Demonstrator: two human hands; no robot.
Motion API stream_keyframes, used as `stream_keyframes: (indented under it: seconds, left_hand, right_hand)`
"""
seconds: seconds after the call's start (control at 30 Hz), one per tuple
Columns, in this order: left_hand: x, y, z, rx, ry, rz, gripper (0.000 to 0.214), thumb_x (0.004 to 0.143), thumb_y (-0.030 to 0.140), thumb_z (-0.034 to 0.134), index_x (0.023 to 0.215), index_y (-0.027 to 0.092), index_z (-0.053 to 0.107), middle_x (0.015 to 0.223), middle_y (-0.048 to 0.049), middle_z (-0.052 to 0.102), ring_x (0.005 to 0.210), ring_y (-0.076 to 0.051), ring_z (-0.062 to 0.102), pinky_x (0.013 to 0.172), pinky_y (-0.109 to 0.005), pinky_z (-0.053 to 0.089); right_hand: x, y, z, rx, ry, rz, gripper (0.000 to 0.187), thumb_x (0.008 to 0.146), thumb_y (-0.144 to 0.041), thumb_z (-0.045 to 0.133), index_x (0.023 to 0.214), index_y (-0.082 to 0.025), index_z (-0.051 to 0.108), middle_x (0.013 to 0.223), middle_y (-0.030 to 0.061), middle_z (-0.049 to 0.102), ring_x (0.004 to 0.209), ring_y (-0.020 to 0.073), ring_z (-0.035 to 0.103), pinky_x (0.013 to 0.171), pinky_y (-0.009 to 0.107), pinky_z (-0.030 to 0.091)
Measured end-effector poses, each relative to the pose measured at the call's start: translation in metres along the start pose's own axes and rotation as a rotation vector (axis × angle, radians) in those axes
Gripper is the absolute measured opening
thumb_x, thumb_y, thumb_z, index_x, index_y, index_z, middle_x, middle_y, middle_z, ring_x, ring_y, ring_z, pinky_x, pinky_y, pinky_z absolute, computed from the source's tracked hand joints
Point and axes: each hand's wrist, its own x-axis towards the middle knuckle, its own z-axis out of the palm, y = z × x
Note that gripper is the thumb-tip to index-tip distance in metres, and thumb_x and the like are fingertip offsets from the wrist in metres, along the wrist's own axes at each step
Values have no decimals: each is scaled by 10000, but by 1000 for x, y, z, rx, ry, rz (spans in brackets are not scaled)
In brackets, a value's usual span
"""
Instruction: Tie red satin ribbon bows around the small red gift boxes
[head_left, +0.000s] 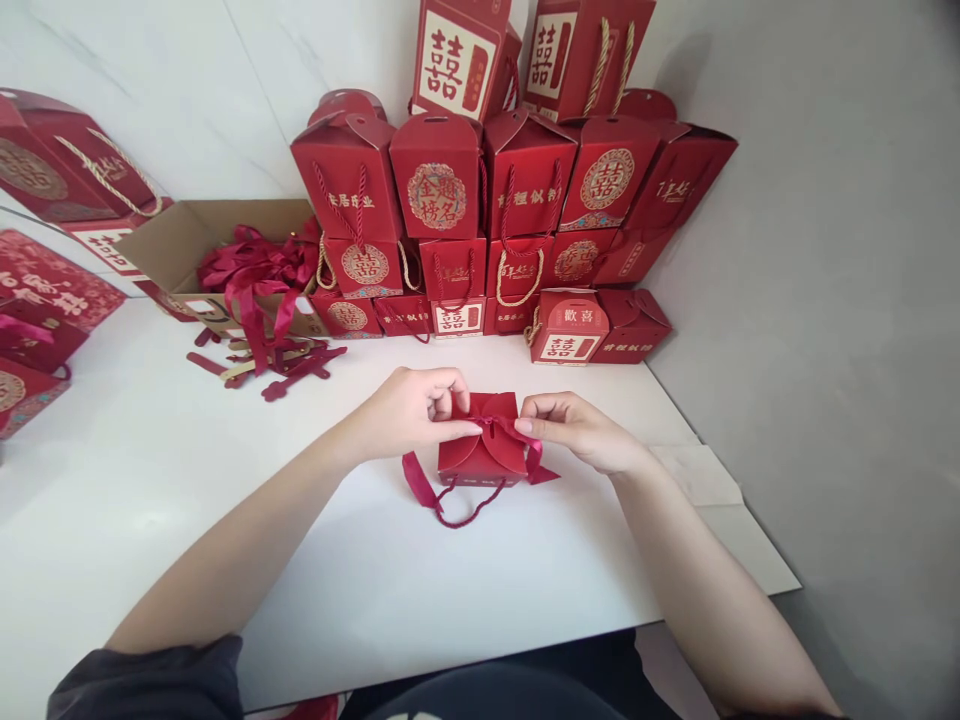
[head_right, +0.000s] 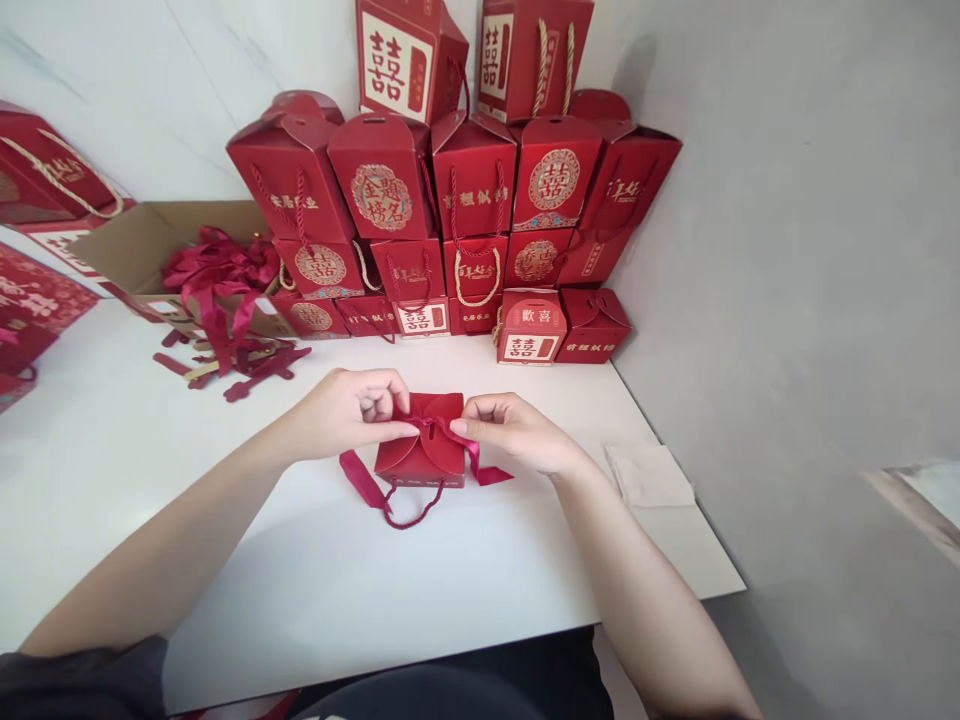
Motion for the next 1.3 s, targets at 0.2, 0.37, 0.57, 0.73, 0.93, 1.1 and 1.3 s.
stream_keyframes:
  seconds: [0.2,0.37,0.57,0.73,0.93,1.1,1.3]
  left_hand:
    - [1,-2,-15,-229,-301,-77,317,871,416,583,699,154,629,602,-3,595,495,-81,487,436,-189,379]
    - [4,-7,-27,-237,-397,-119,302,866,374,593,665,151,628,558,23,529,500,-74,455,458,-187,366]
    - [6,-21,-33,-214,-507,-70,275,847,346,622,651,153,627,534,23,540,472,-76,480,438,-184,367]
    - [5,-25,-31,-300,-579,-163,232,826,327,652,672,153,655,625,-29,680,572,-120,627,527,-200,474]
    - [4,-32,-38,-364,-640,-359,176,752,325,735,722,152,734,692,-52,731,635,-132,669,594,-194,506]
    - [4,-43,-43,-407,-746,-349,161,735,321,755,716,161,764,669,-58,723,622,-144,659,596,-209,509]
    - [6,-43,-42,-490,-612,-111,113,634,275,834,660,180,779,989,-103,720,734,-139,634,631,-209,496]
  right_hand:
    - [-2,0,-3,-33,-20,-25,321,852,-453,640,711,-174,568,680,1,611,658,128,546,675,274,436]
    - [-3,4,-9,-47,-43,-12,323,861,-450,632,716,-176,541,641,-25,553,602,113,515,620,266,415]
    - [-6,4,-26,-175,-74,18,304,856,-425,647,725,-165,561,670,-24,557,634,106,514,659,266,422]
    - [-5,3,-24,-148,-154,63,311,874,-454,611,784,-156,615,698,13,646,680,135,593,702,287,451]
    - [-4,5,-23,-153,-123,73,311,859,-441,639,773,-143,661,595,-13,594,580,106,534,618,253,411]
    - [-3,7,-30,-175,-173,116,306,860,-430,640,835,-134,709,593,0,616,592,108,522,620,255,383]
    - [0,12,-27,-181,-170,136,307,847,-447,647,820,-148,711,615,2,638,599,109,515,613,253,373]
